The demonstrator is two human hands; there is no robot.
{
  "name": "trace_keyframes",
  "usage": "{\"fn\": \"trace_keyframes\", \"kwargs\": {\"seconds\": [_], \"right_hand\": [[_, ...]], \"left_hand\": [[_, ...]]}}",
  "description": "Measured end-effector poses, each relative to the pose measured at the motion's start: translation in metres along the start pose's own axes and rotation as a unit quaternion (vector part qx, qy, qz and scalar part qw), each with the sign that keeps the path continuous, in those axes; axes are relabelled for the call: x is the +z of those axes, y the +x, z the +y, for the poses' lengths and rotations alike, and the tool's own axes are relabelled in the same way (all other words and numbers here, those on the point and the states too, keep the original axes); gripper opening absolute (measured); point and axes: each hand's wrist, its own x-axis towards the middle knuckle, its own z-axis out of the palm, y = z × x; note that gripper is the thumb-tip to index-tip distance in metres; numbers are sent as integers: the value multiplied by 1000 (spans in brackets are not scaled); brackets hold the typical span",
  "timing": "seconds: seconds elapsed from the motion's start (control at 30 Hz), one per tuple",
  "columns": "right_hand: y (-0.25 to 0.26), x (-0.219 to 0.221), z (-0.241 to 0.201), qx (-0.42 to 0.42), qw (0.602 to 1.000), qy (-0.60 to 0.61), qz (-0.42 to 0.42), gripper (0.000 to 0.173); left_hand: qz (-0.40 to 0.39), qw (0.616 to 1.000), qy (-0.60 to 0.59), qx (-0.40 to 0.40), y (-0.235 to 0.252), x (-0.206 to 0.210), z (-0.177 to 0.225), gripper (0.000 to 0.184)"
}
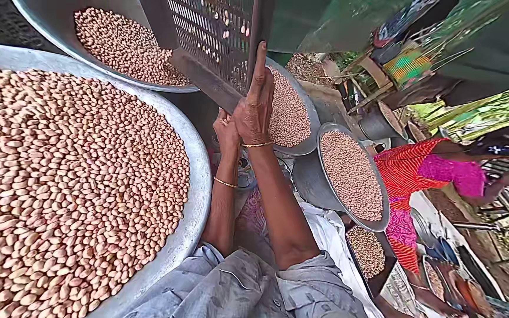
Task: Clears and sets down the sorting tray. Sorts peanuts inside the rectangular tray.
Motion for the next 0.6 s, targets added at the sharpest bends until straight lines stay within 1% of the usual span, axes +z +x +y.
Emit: {"fn": "trace_keyframes", "kwargs": {"seconds": [0.03,0.07,0.1,0.2,0.3,0.37,0.43,0.47,0.53,0.57,0.6], "right_hand": [[-6,-5,0,13,1000,-2,15,78],[-12,-9,0,22,999,-7,23,79],[-17,-13,2,24,999,-9,34,79],[-24,-24,13,15,997,5,70,73],[-26,-39,24,59,993,34,97,66],[-30,-61,34,95,988,34,113,66],[-39,-99,46,129,984,43,117,71],[-44,-123,53,152,980,57,111,76],[-44,-177,66,184,965,111,151,90],[-45,-207,65,209,954,130,171,95],[-50,-234,61,256,938,135,192,94]], "left_hand": [[-8,1000,8,-2,-4,1,-2,34],[-14,1000,12,1,-8,3,-4,34],[-18,1000,15,6,-13,5,-6,32],[-49,998,22,18,-28,12,-4,33],[-78,992,94,41,-55,16,7,33],[-103,987,101,67,-66,26,7,45],[-130,984,88,90,-83,38,-1,52],[-149,981,82,95,-96,42,2,56],[-195,973,62,106,-107,44,12,65],[-195,973,42,118,-103,44,15,65],[-188,973,19,130,-97,42,16,65]]}}
